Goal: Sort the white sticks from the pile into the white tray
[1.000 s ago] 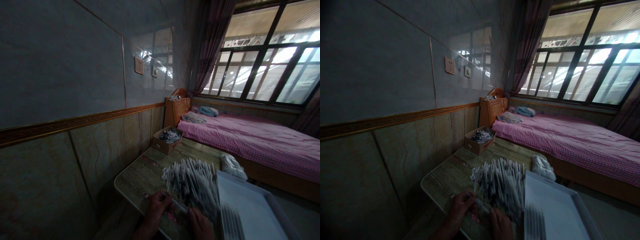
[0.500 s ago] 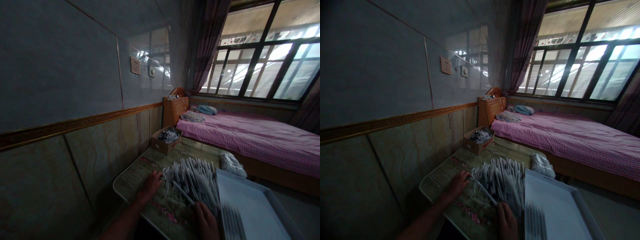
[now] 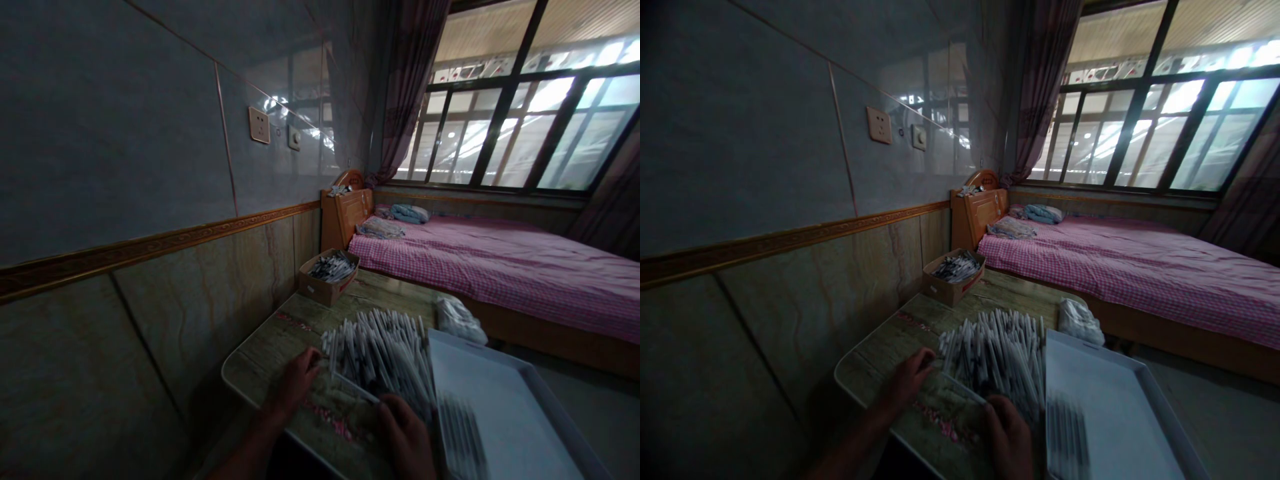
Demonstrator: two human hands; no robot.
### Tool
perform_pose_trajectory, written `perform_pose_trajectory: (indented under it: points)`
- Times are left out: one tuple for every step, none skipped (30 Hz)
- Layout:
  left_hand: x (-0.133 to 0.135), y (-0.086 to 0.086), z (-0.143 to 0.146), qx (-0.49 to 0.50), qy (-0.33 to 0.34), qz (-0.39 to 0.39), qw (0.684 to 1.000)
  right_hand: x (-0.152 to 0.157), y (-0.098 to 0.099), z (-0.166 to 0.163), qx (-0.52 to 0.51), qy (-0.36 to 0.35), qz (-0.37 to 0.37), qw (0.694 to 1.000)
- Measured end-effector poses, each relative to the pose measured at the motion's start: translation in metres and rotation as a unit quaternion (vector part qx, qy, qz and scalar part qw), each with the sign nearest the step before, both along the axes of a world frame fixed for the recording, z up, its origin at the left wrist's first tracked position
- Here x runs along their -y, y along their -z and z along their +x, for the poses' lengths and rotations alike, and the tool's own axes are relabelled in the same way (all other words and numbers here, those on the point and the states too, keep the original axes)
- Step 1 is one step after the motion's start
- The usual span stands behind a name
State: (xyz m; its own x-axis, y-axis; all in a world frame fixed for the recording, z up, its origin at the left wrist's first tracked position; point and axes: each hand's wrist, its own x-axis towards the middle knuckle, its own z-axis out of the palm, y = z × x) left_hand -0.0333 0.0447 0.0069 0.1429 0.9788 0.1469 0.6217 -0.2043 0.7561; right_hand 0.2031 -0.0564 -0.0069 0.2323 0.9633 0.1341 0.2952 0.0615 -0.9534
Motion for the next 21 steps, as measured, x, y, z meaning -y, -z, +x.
perform_pose_trajectory:
  points:
    - [0.005,0.003,0.001,0.051,-0.005,-0.003,0.999,0.0,0.0,0.0,-0.003,0.001,-0.002,1.0]
    - [0.01,0.006,0.002,0.092,-0.008,-0.01,0.996,0.0,0.001,0.0,-0.005,0.003,-0.003,1.0]
    - [0.015,0.01,0.003,0.117,-0.009,-0.018,0.993,0.0,0.001,0.0,-0.006,0.007,-0.004,1.0]
    - [0.019,0.012,0.004,0.134,-0.011,-0.025,0.991,0.0,0.001,-0.001,-0.008,0.012,-0.004,1.0]
    - [0.022,0.015,0.005,0.146,-0.012,-0.031,0.989,0.0,0.001,-0.001,-0.011,0.016,-0.005,1.0]
    - [0.025,0.016,0.006,0.156,-0.014,-0.039,0.987,0.0,0.0,-0.001,-0.014,0.017,-0.006,1.0]
    - [0.027,0.017,0.006,0.166,-0.014,-0.045,0.985,0.0,0.0,-0.002,-0.017,0.016,-0.006,1.0]
    - [0.028,0.018,0.007,0.175,-0.016,-0.049,0.983,0.0,-0.001,-0.002,-0.02,0.015,-0.005,1.0]
    - [0.029,0.019,0.007,0.183,-0.017,-0.051,0.982,0.0,-0.001,-0.002,-0.022,0.015,-0.003,1.0]
    - [0.029,0.019,0.007,0.191,-0.02,-0.052,0.98,0.001,-0.001,-0.003,-0.022,0.017,0.0,1.0]
    - [0.029,0.02,0.007,0.197,-0.022,-0.049,0.979,0.001,-0.002,-0.003,-0.021,0.021,0.002,1.0]
    - [0.028,0.02,0.007,0.202,-0.024,-0.045,0.978,0.001,-0.002,-0.003,-0.019,0.027,0.003,0.999]
    - [0.028,0.021,0.007,0.204,-0.026,-0.04,0.978,0.002,-0.002,-0.003,-0.015,0.029,0.002,0.999]
    - [0.027,0.022,0.006,0.203,-0.026,-0.035,0.978,0.002,-0.001,-0.003,-0.01,0.031,0.002,0.999]
    - [0.027,0.023,0.006,0.201,-0.025,-0.029,0.979,0.002,-0.001,-0.003,-0.003,0.031,0.001,1.0]
    - [0.027,0.024,0.005,0.199,-0.025,-0.023,0.979,0.003,-0.001,-0.003,0.004,0.03,0.0,1.0]
    - [0.027,0.024,0.005,0.197,-0.024,-0.017,0.98,0.003,0.0,-0.003,0.009,0.028,-0.001,1.0]
    - [0.028,0.024,0.005,0.194,-0.025,-0.011,0.981,0.003,0.0,-0.003,0.011,0.026,-0.001,1.0]
    - [0.028,0.023,0.005,0.191,-0.025,-0.005,0.981,0.003,0.0,-0.002,0.01,0.023,-0.001,1.0]
    - [0.029,0.023,0.005,0.186,-0.027,0.001,0.982,0.004,0.0,-0.003,0.007,0.019,-0.001,1.0]
    - [0.03,0.022,0.005,0.182,-0.029,0.008,0.983,0.004,0.0,-0.003,0.004,0.015,-0.001,1.0]
